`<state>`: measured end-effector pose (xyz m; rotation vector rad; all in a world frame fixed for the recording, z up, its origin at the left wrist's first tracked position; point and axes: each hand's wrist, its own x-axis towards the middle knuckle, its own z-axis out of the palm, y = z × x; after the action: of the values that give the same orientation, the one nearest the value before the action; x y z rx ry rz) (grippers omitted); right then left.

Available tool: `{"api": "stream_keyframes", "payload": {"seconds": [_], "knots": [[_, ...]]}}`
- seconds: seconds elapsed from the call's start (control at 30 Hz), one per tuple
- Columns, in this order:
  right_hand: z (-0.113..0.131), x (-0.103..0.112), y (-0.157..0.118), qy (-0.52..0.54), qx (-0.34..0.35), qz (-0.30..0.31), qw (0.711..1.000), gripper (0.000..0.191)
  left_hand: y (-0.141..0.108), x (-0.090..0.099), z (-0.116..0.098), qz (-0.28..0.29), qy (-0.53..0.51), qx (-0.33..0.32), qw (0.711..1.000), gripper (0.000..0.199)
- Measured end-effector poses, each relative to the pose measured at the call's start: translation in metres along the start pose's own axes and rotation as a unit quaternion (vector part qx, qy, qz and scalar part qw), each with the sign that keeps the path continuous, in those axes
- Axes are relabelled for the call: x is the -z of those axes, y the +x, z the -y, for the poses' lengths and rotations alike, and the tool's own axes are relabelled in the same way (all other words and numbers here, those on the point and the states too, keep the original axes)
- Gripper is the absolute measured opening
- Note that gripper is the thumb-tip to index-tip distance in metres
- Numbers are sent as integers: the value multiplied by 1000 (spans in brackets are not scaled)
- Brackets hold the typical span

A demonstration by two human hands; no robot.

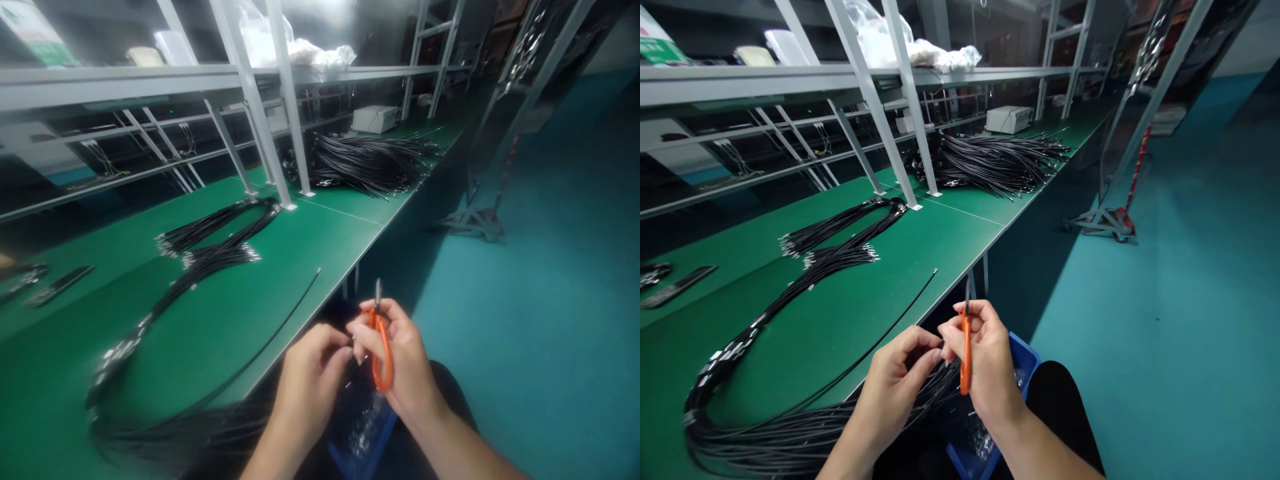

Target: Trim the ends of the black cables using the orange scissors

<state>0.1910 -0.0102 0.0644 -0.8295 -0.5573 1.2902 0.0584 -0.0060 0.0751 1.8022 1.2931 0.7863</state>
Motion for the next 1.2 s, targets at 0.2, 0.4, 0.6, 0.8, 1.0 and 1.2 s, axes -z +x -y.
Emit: {"api": "stream_keyframes", "payload": {"seconds": [0.2, 0.4, 0.6, 0.8, 1.0, 1.2], "knots": [[-1, 0, -2, -5, 0, -24, 1000, 28, 4, 4, 6, 11, -199, 90, 976, 15], [-11, -5, -9, 10, -27, -16, 999, 32, 3, 2, 9, -5, -212, 98, 972, 14], [-12, -7, -8, -30, -14, -32, 999, 30, 0, 1, 7, -30, -130, 77, 988, 13], [-10, -9, -9, -54, -19, -46, 997, 30, -5, -2, 8, -50, -54, 49, 996, 12], [-9, -11, -10, -55, -21, -46, 997, 30, -9, -4, 9, -71, -16, 16, 997, 12], [-10, -10, -11, 55, -107, -19, 993, 23, -9, -4, 12, -44, -115, 36, 992, 11]]}}
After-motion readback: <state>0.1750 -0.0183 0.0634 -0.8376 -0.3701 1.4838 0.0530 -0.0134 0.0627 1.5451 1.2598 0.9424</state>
